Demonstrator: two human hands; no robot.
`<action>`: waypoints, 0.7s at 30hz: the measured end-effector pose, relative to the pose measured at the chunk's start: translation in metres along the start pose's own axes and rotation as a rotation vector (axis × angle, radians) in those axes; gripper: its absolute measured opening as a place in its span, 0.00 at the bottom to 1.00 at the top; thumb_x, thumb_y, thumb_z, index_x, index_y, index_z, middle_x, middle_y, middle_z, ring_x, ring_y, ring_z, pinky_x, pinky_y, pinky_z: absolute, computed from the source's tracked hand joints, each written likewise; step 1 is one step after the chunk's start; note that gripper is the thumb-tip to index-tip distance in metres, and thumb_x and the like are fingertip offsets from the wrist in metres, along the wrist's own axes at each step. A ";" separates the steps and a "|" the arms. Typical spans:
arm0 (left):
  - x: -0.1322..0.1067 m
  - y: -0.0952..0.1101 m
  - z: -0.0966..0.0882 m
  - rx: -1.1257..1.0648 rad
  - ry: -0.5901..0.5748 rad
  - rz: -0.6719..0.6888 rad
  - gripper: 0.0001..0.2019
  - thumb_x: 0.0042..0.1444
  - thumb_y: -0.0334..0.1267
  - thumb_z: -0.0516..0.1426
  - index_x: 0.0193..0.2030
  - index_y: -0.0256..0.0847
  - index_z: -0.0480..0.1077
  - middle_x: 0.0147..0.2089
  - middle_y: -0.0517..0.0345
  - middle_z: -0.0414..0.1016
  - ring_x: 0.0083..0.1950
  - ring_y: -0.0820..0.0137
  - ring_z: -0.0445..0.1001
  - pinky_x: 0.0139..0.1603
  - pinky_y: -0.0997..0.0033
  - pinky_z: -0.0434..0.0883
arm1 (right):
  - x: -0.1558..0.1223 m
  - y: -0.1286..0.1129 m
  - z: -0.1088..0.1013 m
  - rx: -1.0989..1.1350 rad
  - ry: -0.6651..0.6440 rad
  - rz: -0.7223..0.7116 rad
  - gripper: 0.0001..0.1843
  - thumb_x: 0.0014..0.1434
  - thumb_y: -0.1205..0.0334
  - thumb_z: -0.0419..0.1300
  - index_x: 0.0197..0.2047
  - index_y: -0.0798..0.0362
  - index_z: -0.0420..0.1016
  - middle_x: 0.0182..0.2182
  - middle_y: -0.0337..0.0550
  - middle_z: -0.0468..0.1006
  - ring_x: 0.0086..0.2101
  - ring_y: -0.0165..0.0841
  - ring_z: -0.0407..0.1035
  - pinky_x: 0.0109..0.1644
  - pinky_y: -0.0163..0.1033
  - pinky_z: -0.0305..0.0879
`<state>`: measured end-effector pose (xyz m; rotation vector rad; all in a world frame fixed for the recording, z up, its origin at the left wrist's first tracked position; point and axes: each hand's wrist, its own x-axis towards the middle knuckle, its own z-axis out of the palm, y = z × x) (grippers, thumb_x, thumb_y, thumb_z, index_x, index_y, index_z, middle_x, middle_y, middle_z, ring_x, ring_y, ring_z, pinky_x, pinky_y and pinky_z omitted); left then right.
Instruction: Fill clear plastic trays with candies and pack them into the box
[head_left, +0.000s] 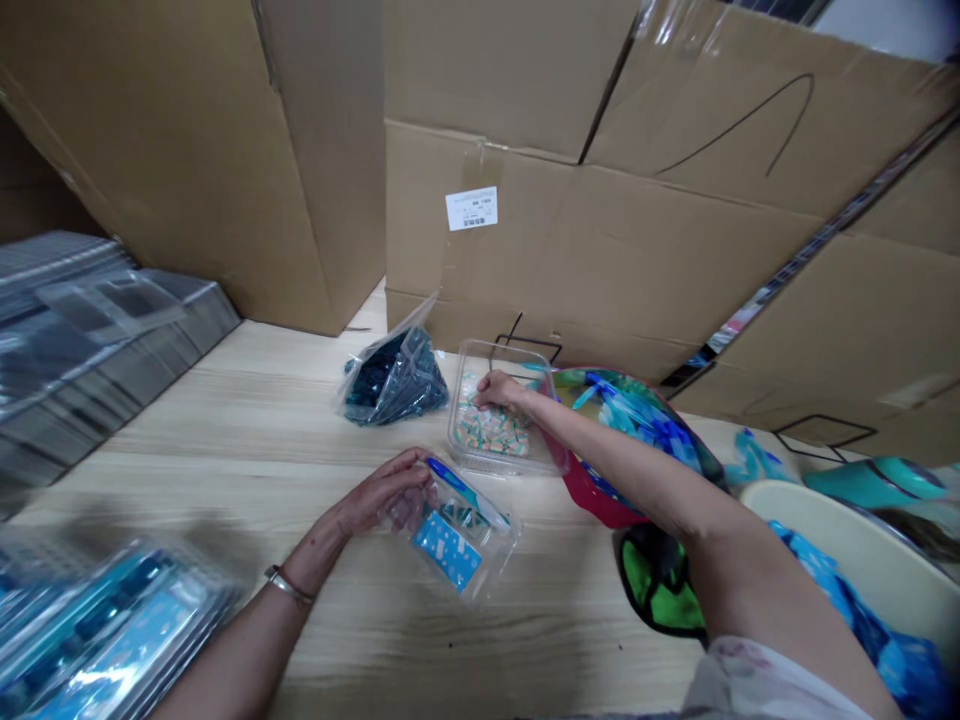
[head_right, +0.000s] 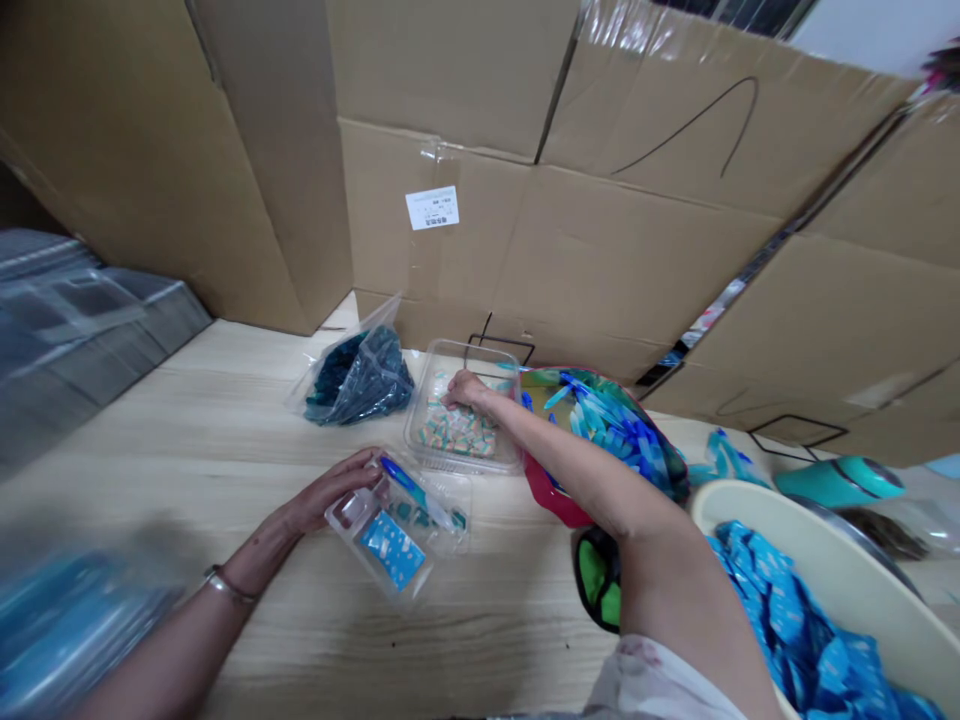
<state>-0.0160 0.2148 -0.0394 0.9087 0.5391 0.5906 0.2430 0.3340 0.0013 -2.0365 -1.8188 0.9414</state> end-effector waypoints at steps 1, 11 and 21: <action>0.000 0.000 0.000 -0.003 0.001 0.000 0.08 0.57 0.38 0.58 0.41 0.40 0.66 0.32 0.59 0.74 0.29 0.72 0.74 0.30 0.75 0.67 | 0.000 0.001 0.000 -0.039 0.008 0.002 0.13 0.43 0.61 0.70 0.22 0.58 0.69 0.14 0.39 0.71 0.19 0.28 0.68 0.22 0.29 0.60; 0.000 0.001 0.001 -0.014 -0.003 -0.012 0.09 0.57 0.38 0.58 0.43 0.40 0.66 0.33 0.59 0.74 0.29 0.74 0.74 0.29 0.76 0.66 | 0.006 0.002 0.008 -0.365 0.189 -0.095 0.11 0.42 0.68 0.67 0.32 0.54 0.75 0.33 0.45 0.78 0.35 0.35 0.70 0.34 0.33 0.60; -0.001 0.003 0.003 0.012 -0.002 -0.006 0.09 0.56 0.38 0.58 0.42 0.39 0.66 0.35 0.58 0.73 0.30 0.74 0.74 0.31 0.76 0.66 | 0.003 0.006 0.009 -0.450 0.138 -0.259 0.12 0.44 0.70 0.64 0.35 0.53 0.75 0.33 0.42 0.76 0.35 0.32 0.66 0.36 0.32 0.57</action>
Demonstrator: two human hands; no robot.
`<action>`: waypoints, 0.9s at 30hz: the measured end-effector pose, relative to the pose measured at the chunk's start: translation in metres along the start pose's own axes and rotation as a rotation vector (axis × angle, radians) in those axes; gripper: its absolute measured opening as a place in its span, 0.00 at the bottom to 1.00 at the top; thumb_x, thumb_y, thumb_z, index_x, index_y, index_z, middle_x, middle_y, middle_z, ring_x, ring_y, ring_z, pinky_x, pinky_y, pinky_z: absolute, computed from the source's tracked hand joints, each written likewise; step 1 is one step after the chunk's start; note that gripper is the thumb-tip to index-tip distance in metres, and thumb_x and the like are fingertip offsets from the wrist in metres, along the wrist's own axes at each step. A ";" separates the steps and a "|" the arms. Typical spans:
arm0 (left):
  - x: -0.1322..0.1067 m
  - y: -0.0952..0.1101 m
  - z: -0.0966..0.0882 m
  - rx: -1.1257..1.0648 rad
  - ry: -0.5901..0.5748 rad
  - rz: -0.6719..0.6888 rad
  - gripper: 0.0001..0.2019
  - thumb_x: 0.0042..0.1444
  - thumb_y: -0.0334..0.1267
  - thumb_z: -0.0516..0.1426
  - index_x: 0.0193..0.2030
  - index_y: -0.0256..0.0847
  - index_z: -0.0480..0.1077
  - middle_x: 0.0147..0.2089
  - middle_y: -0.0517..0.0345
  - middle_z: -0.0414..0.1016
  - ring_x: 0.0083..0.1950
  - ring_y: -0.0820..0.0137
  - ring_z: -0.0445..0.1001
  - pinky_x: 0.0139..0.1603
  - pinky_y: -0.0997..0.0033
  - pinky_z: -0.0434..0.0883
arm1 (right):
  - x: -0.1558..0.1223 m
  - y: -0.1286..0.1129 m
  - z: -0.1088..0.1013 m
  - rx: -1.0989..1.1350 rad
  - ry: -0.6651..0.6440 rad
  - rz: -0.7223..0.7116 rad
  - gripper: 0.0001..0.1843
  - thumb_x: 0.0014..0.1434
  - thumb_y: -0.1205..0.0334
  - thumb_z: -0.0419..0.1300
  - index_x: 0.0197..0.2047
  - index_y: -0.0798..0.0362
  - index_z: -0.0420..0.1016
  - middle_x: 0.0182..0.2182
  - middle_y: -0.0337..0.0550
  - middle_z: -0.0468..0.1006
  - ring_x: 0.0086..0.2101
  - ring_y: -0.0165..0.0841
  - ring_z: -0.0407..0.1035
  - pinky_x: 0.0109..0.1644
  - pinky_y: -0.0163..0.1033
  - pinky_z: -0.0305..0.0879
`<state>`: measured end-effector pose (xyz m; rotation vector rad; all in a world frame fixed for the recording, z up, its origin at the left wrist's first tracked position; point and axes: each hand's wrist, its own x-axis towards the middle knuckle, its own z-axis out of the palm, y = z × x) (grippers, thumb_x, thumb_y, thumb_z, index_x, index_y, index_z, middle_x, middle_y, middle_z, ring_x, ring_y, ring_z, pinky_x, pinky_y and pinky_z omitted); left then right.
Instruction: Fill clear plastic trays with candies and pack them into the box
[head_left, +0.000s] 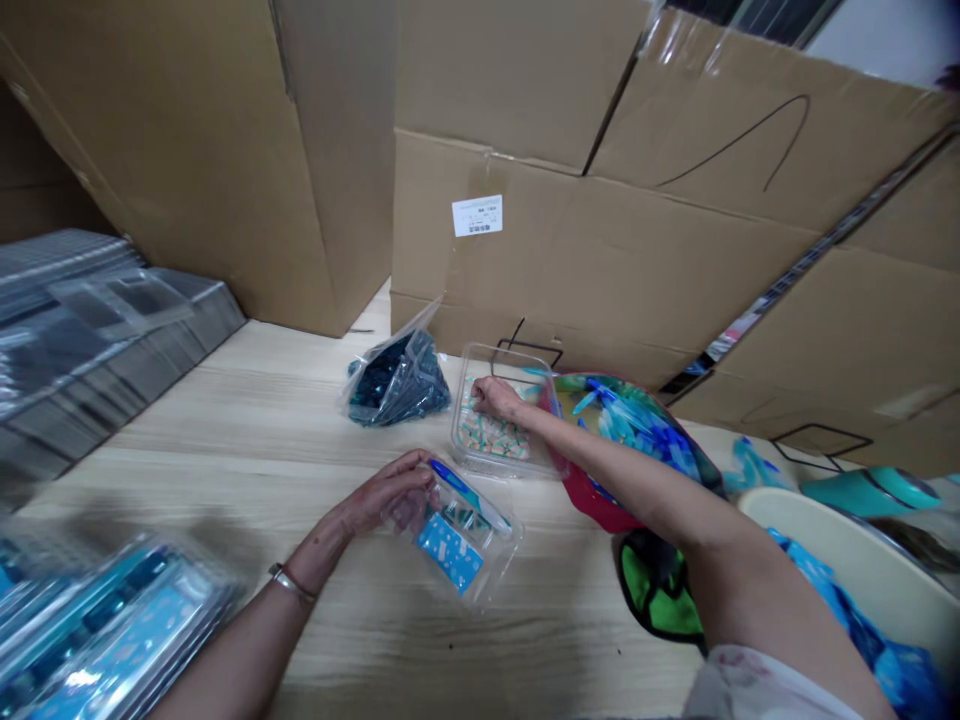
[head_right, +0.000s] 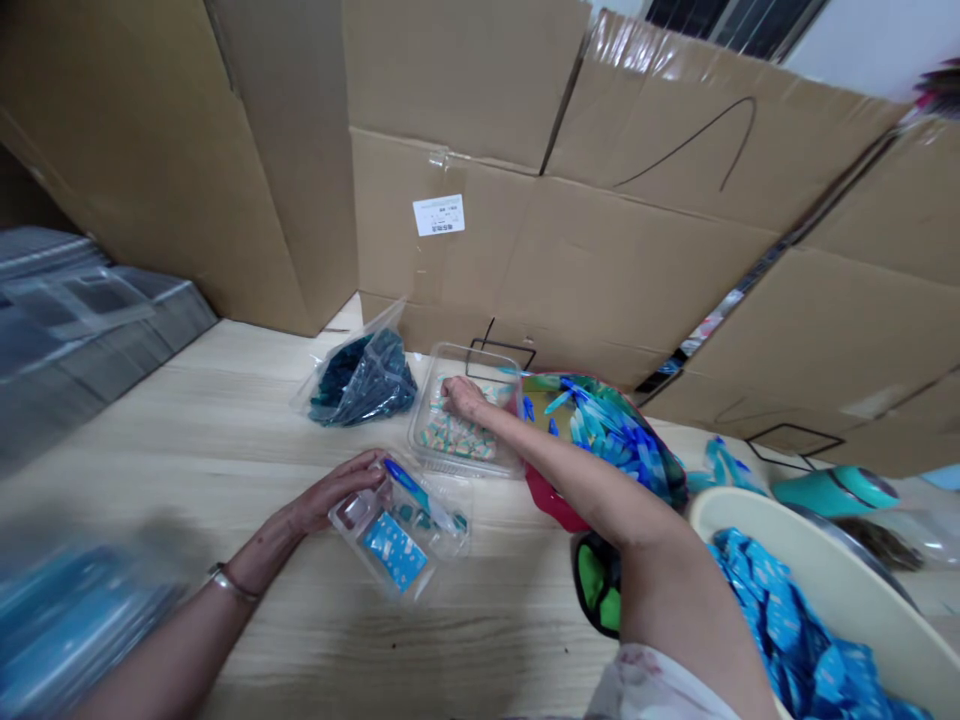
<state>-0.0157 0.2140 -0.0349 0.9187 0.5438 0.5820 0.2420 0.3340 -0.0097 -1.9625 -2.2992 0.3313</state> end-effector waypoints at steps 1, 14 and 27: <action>0.000 0.000 0.000 0.002 -0.006 0.004 0.09 0.56 0.39 0.58 0.42 0.39 0.66 0.34 0.58 0.73 0.30 0.74 0.73 0.31 0.76 0.66 | 0.000 0.000 0.000 0.002 0.001 -0.014 0.11 0.44 0.70 0.64 0.35 0.53 0.75 0.33 0.42 0.76 0.35 0.32 0.66 0.36 0.32 0.57; 0.000 0.000 0.000 -0.007 -0.031 -0.017 0.12 0.55 0.42 0.59 0.42 0.39 0.66 0.33 0.56 0.74 0.28 0.72 0.73 0.28 0.76 0.64 | -0.005 0.008 -0.008 0.157 -0.045 -0.180 0.10 0.39 0.76 0.61 0.28 0.57 0.76 0.25 0.36 0.74 0.26 0.25 0.62 0.30 0.28 0.54; -0.001 0.003 0.004 -0.004 -0.007 -0.016 0.10 0.55 0.40 0.59 0.41 0.40 0.66 0.33 0.59 0.74 0.29 0.73 0.74 0.30 0.76 0.66 | 0.001 0.007 0.003 0.298 -0.019 -0.232 0.10 0.41 0.71 0.64 0.32 0.59 0.78 0.24 0.37 0.74 0.26 0.26 0.64 0.30 0.28 0.57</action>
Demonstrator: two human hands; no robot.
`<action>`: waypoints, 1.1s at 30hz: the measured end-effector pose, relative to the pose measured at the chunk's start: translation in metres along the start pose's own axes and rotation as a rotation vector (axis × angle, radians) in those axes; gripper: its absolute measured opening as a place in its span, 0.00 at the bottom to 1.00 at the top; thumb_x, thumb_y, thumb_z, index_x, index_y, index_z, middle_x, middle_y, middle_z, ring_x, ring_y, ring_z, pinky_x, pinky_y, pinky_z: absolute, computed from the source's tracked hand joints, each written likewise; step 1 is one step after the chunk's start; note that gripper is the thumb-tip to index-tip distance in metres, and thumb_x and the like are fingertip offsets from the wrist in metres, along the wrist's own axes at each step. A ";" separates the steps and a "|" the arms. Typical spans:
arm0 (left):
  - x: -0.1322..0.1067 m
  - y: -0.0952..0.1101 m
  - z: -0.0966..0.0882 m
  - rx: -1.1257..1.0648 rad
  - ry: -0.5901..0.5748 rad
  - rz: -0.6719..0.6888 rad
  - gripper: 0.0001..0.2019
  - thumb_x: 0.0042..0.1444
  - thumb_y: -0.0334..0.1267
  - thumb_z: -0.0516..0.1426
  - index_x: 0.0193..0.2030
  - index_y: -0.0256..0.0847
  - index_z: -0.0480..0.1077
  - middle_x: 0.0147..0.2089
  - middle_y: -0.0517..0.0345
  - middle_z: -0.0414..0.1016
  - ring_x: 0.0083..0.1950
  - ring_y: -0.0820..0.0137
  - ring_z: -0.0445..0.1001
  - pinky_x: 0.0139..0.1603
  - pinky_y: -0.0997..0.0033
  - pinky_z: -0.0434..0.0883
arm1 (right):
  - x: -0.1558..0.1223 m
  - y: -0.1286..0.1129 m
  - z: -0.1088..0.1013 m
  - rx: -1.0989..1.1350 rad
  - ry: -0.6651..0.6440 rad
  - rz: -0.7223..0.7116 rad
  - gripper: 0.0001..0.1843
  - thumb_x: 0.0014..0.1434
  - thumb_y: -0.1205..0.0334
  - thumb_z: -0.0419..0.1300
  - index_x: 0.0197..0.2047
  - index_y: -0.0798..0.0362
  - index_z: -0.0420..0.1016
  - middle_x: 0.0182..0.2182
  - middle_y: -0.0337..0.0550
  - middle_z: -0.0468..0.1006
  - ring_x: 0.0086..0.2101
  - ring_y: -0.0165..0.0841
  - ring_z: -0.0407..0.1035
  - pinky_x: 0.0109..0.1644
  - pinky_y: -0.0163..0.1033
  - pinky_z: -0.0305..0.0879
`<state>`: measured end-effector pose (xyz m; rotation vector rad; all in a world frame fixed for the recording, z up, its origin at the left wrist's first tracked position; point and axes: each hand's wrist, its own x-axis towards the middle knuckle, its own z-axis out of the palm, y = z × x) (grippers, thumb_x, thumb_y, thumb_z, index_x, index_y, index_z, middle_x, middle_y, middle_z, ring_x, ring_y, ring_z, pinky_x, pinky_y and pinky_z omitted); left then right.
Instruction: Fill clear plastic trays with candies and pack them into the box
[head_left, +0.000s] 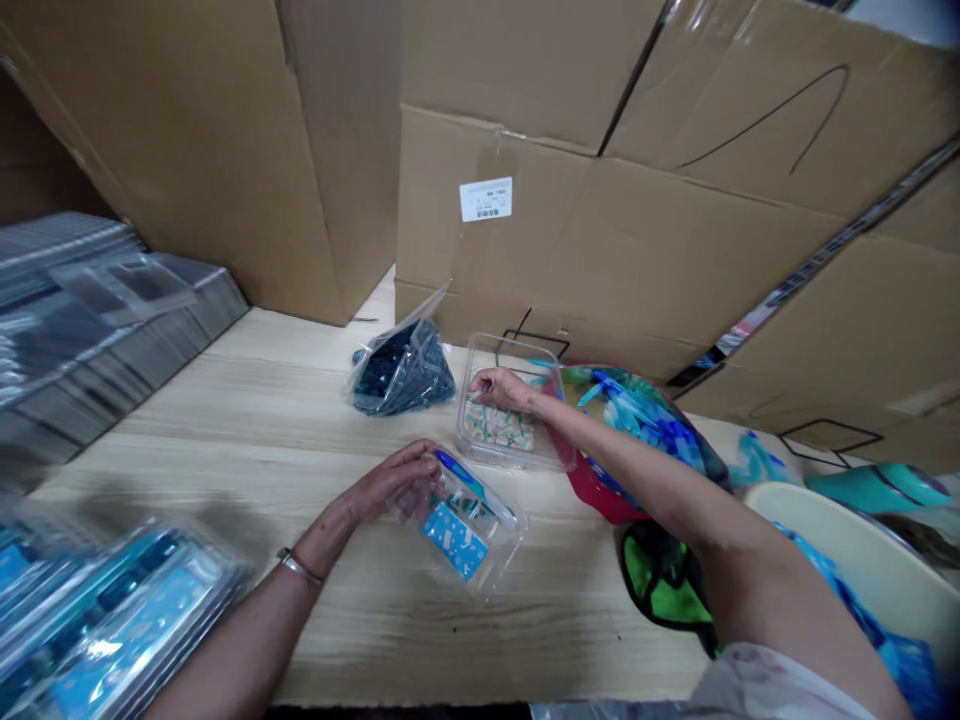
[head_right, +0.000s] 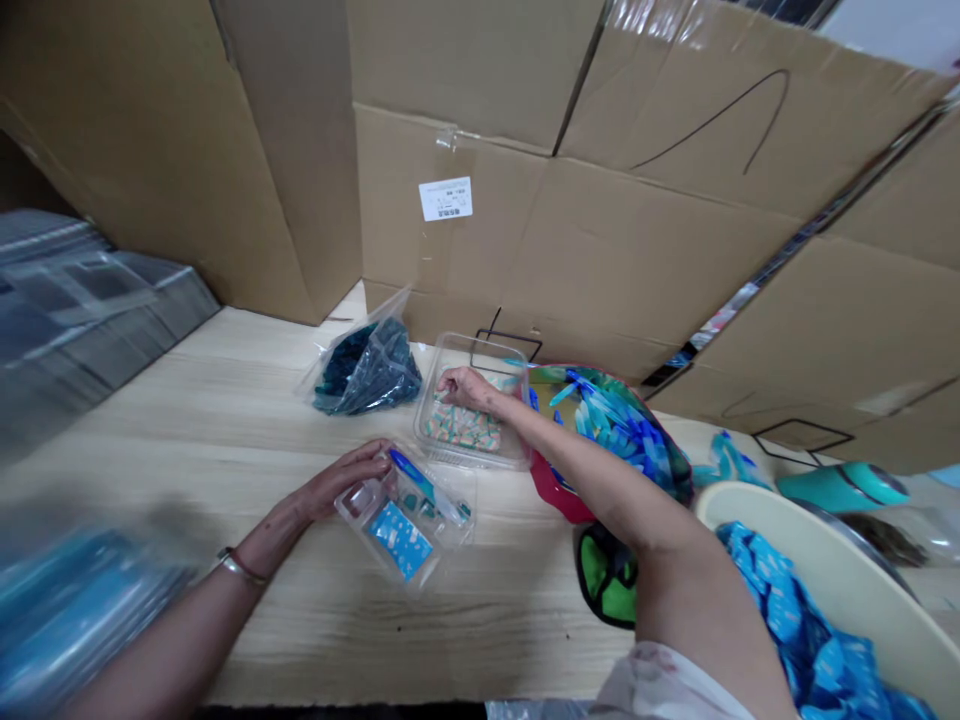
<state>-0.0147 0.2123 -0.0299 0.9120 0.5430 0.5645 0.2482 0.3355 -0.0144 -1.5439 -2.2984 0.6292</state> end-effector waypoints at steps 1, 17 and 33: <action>0.000 0.000 0.000 -0.001 -0.002 -0.002 0.10 0.55 0.40 0.59 0.41 0.40 0.66 0.33 0.59 0.74 0.29 0.73 0.74 0.29 0.75 0.66 | 0.000 -0.003 0.000 0.001 0.004 -0.007 0.09 0.42 0.71 0.64 0.31 0.59 0.77 0.24 0.37 0.74 0.26 0.26 0.63 0.30 0.28 0.56; 0.001 -0.003 -0.003 -0.001 0.048 0.012 0.12 0.53 0.40 0.61 0.42 0.39 0.67 0.33 0.59 0.73 0.27 0.74 0.73 0.26 0.77 0.65 | -0.005 -0.012 0.014 0.123 0.089 0.105 0.05 0.40 0.71 0.65 0.26 0.57 0.78 0.22 0.36 0.74 0.25 0.26 0.66 0.31 0.29 0.58; 0.001 -0.005 -0.005 0.015 -0.010 -0.003 0.10 0.55 0.42 0.58 0.40 0.40 0.65 0.32 0.56 0.76 0.29 0.71 0.75 0.28 0.76 0.65 | -0.051 -0.038 -0.051 0.739 0.025 0.028 0.18 0.37 0.56 0.72 0.33 0.56 0.77 0.35 0.44 0.80 0.36 0.32 0.74 0.45 0.39 0.69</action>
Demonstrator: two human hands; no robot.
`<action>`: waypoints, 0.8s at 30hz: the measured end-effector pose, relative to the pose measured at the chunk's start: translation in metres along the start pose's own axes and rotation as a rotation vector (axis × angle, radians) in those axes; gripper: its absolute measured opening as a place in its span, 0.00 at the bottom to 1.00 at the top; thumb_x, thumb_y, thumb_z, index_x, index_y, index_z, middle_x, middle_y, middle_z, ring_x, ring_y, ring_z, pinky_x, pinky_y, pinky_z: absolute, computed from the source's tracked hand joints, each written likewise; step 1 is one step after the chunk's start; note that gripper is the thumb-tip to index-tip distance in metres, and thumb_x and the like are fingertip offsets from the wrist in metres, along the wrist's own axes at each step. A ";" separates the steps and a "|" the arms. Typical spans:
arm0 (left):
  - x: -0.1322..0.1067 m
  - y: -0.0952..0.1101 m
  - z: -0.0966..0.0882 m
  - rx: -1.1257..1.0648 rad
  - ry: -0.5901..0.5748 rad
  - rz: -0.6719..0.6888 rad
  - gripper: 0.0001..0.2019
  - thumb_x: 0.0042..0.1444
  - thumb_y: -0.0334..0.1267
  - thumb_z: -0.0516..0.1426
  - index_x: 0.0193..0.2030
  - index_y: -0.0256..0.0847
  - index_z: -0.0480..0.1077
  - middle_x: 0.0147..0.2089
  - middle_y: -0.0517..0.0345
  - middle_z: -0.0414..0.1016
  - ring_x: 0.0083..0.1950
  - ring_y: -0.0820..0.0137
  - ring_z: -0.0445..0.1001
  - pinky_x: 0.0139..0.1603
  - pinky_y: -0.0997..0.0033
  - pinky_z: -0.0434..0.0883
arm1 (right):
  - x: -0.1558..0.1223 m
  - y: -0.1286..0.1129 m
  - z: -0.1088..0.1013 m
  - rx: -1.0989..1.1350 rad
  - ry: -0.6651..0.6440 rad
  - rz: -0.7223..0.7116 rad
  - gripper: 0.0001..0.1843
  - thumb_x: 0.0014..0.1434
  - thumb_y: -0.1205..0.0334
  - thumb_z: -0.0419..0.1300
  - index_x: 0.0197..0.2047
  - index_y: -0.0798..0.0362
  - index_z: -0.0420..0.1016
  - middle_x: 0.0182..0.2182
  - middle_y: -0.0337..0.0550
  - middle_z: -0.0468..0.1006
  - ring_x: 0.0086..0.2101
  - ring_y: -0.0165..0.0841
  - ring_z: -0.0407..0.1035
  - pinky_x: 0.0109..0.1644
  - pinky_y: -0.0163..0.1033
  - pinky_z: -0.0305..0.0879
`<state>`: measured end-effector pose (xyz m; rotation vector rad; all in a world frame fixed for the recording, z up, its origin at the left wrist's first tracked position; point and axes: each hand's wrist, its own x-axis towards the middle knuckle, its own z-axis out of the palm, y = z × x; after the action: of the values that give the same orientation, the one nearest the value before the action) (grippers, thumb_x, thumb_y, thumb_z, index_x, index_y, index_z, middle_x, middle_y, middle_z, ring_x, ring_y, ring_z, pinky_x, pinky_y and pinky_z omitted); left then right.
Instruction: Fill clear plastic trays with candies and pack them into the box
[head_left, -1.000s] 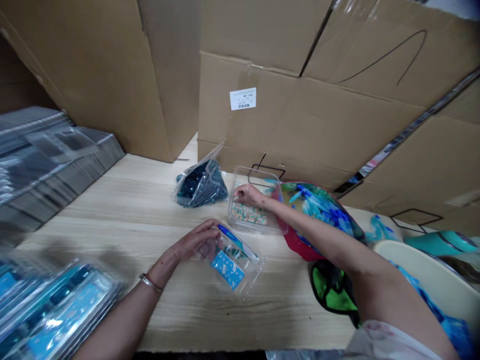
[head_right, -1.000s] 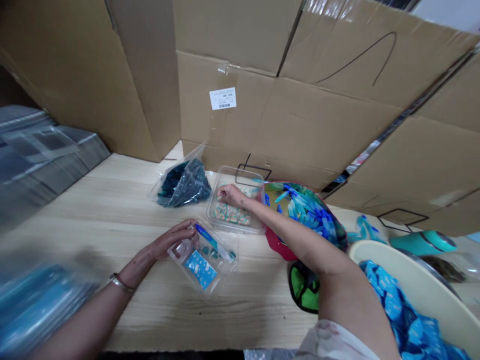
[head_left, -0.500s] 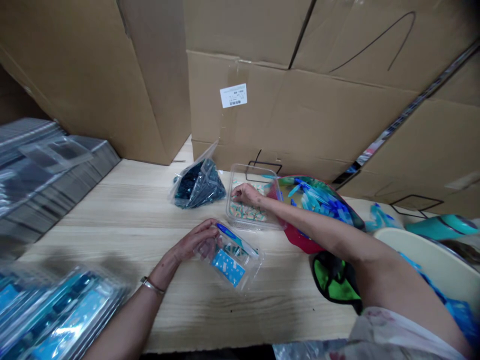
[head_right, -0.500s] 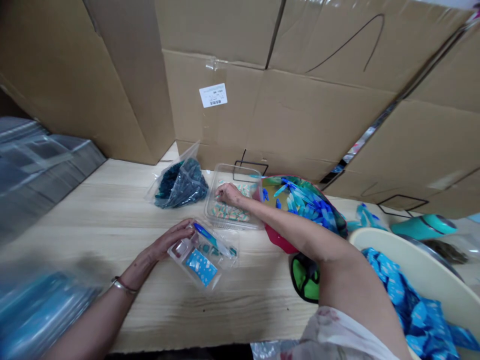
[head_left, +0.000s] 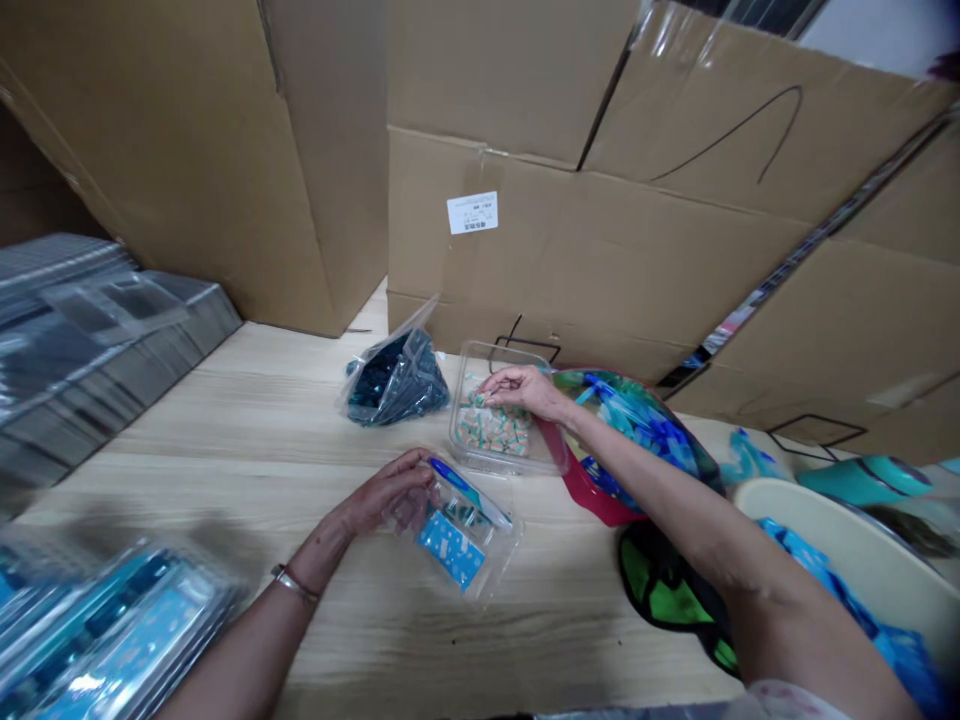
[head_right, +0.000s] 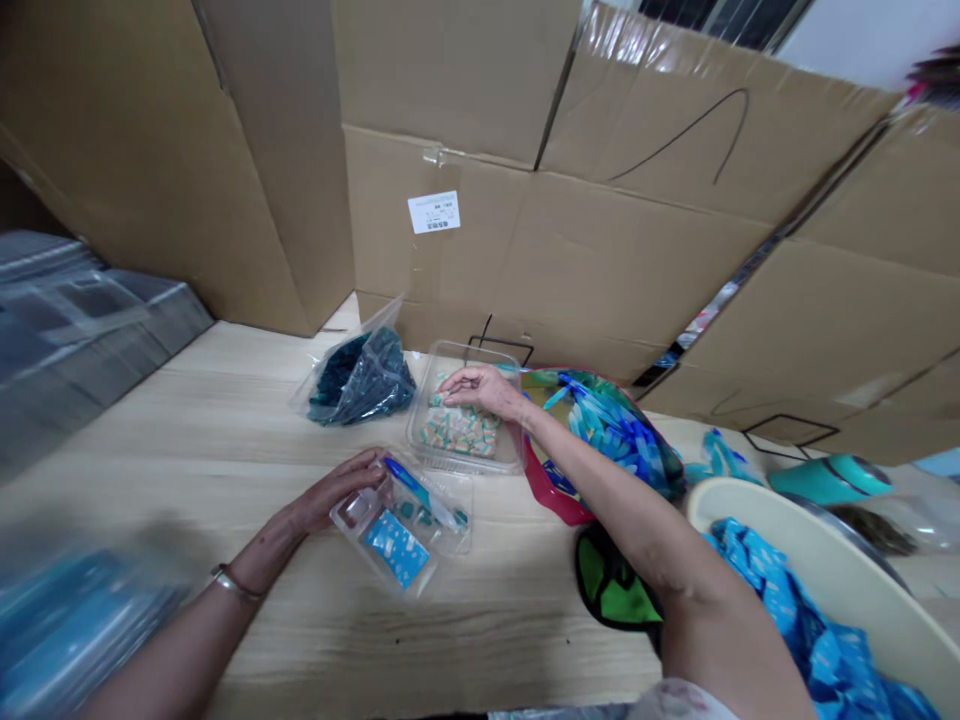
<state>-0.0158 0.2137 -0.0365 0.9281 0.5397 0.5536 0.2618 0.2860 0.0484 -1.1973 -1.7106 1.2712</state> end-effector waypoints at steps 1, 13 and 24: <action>0.000 0.000 0.000 0.003 0.000 0.001 0.10 0.56 0.41 0.58 0.40 0.40 0.65 0.32 0.56 0.76 0.29 0.71 0.75 0.27 0.76 0.65 | -0.002 -0.001 0.000 0.005 0.013 -0.006 0.18 0.37 0.57 0.72 0.32 0.56 0.78 0.35 0.44 0.80 0.36 0.32 0.74 0.45 0.39 0.69; 0.000 0.000 0.000 -0.008 0.007 0.012 0.09 0.56 0.40 0.58 0.42 0.39 0.66 0.34 0.58 0.74 0.29 0.73 0.74 0.30 0.76 0.66 | -0.003 0.008 -0.004 0.058 0.090 0.036 0.16 0.41 0.56 0.71 0.34 0.54 0.80 0.34 0.43 0.80 0.33 0.30 0.74 0.41 0.37 0.69; 0.000 0.001 0.000 0.008 0.025 0.006 0.11 0.56 0.40 0.58 0.44 0.40 0.65 0.33 0.58 0.74 0.29 0.73 0.74 0.28 0.77 0.66 | 0.050 0.033 0.002 -0.213 -0.061 0.280 0.07 0.43 0.68 0.67 0.29 0.57 0.77 0.22 0.36 0.76 0.23 0.23 0.67 0.29 0.27 0.63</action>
<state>-0.0162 0.2141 -0.0362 0.9311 0.5619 0.5690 0.2517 0.3350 0.0156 -1.5822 -1.8049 1.3220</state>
